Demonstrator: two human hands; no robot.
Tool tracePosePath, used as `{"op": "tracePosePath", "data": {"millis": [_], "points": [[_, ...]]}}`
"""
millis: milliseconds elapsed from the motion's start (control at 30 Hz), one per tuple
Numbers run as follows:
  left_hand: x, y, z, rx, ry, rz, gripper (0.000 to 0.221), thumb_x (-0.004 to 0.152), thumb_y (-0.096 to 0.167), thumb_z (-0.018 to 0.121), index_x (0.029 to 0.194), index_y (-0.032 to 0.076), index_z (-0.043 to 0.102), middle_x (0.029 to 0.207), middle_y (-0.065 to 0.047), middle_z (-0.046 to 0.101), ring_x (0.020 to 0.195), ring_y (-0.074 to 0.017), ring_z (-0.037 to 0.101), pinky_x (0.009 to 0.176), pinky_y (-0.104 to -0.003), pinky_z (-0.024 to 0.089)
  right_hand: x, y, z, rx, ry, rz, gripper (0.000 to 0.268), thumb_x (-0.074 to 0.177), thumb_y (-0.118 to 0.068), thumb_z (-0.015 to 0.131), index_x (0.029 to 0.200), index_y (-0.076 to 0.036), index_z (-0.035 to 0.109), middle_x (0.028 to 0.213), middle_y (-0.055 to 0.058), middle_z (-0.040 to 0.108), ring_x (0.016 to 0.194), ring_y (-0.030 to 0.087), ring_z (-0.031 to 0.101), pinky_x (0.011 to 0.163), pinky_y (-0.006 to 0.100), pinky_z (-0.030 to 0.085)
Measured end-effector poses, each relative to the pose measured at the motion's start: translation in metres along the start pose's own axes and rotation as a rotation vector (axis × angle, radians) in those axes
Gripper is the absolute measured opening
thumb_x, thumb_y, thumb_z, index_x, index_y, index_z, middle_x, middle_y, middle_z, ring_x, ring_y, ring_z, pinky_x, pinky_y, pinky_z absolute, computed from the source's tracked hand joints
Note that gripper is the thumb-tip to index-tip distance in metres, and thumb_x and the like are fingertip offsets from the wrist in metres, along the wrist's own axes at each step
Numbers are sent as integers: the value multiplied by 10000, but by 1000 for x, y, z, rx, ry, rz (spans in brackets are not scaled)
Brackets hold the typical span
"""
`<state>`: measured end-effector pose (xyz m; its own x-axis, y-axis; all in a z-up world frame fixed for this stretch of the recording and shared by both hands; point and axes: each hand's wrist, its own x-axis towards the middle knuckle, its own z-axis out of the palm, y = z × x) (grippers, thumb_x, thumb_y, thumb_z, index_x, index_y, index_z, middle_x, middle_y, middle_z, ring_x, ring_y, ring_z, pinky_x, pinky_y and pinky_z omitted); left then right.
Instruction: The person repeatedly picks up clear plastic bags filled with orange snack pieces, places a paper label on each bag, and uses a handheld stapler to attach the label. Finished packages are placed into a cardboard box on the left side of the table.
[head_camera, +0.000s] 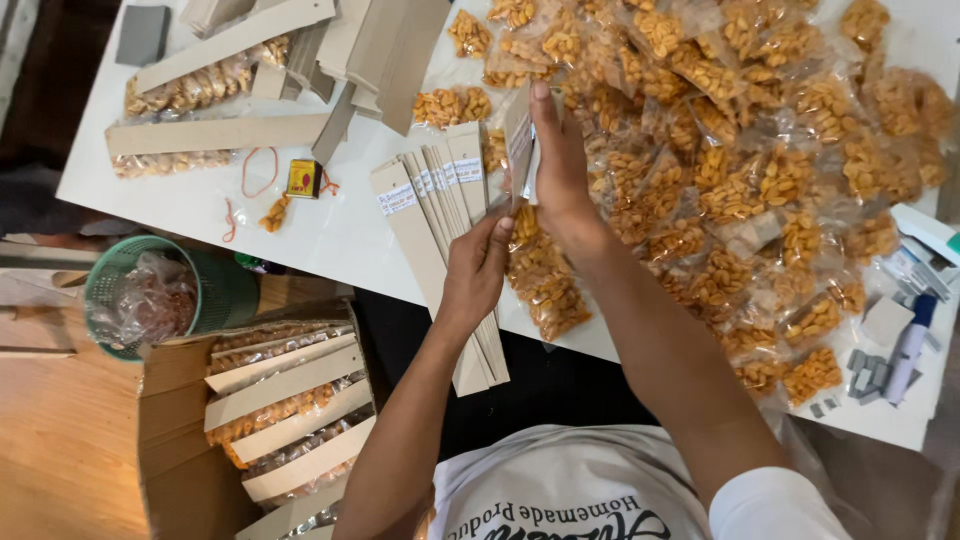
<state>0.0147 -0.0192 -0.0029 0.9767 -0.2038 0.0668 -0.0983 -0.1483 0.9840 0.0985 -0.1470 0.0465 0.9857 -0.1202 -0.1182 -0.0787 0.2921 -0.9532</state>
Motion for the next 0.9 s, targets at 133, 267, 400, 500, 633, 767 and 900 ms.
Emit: {"op": "tracePosePath", "data": {"millis": [133,267,400,500,633,767,900], "points": [[4,-2,2,-183,171,-137,436,1032,475,444,1056,79,624,950,-51,670,870,-178,646,684,-293,519,24,9,-48,-1014,-94,-72,469,878,-374,668,1308,-186,664,995,54,681,878,242,623,675,371,503],[17,13,-7,-599,318,-532,462,980,342,553,1324,34,577,1295,-72,631,1247,-173,589,1079,-292,446,72,46,-116,-1781,-33,-367,554,826,-341,865,1324,-163,698,1277,166,680,1178,388,576,936,531,452],[16,21,-12,-582,323,-652,990,838,510,596,1632,120,152,1706,-68,219,1548,-263,274,1217,-450,267,64,35,-114,-1623,14,-663,457,751,-241,931,1131,-121,707,1119,102,633,1042,324,573,819,443,485],[17,10,-14,-648,322,-529,259,1002,372,584,1102,137,631,1079,-15,689,1059,-147,646,930,-330,512,53,18,-91,-1516,-110,-611,378,801,-108,837,1152,-163,706,1047,61,689,959,271,602,867,430,446],[17,5,-15,-607,372,-635,830,897,440,590,1603,131,282,1697,-62,260,1418,-202,386,1017,-401,359,73,44,-103,-1817,-132,-282,600,823,-169,805,1395,-166,623,1392,184,608,1339,425,462,1056,653,343],[16,4,-19,-710,407,-626,843,876,404,630,1599,113,308,1629,-74,399,1322,-205,546,960,-310,511,74,51,-110,-1646,83,-567,314,855,-227,851,1144,-172,739,1107,84,731,1044,315,643,901,514,465],[17,-12,-17,-668,352,-638,899,866,453,620,1613,118,250,1696,-86,258,1489,-235,384,1053,-337,433,33,1,-91,-1096,50,-526,223,896,-90,832,1097,-77,735,1151,148,673,971,309,658,746,427,574]]}}
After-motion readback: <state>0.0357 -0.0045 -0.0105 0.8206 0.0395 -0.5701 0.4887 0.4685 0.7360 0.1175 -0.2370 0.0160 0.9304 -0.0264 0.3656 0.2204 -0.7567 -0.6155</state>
